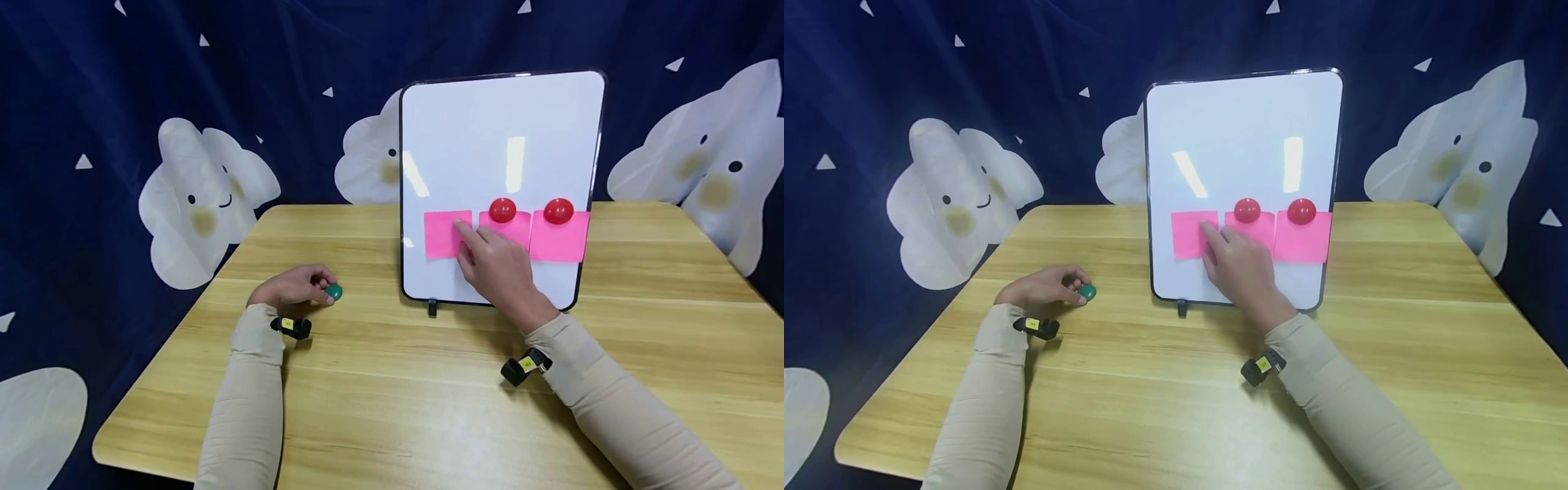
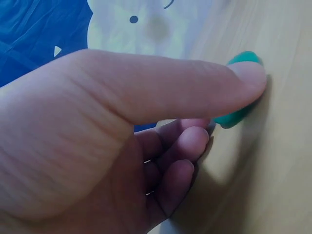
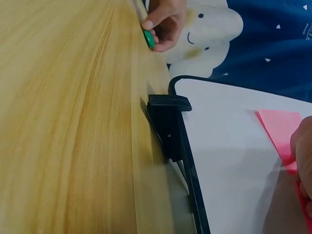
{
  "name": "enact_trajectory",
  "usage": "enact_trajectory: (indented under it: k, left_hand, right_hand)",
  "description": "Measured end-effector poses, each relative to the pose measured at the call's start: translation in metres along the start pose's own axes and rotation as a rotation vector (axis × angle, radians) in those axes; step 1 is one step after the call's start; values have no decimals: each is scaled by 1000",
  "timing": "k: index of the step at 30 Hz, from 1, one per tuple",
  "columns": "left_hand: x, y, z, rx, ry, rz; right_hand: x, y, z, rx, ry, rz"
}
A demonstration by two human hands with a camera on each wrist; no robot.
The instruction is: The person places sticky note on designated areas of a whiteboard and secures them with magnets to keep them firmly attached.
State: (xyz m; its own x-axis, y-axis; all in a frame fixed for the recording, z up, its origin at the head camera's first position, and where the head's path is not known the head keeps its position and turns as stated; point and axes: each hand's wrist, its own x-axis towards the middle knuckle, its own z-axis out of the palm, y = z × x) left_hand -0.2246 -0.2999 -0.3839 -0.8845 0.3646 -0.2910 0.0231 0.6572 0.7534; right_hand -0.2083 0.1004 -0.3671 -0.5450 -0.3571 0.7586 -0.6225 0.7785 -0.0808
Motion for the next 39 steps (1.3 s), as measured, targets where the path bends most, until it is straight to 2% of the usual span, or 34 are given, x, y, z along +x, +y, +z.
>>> enact_trajectory:
  k: [10,25,34,39]
  left_hand:
    - [2,2,1,-5,27,-1]
    - [3,0,1,8,26,11]
    - [2,0,2,21,31,-7]
    - [1,0,3,50,57,-15]
  right_hand:
    - [-1,2,1,-3,-13,-9]
    - [-2,2,2,-19,-19,-22]
    - [-2,1,0,-16,-28,-30]
    - [-2,1,-1,-9,-25,-29]
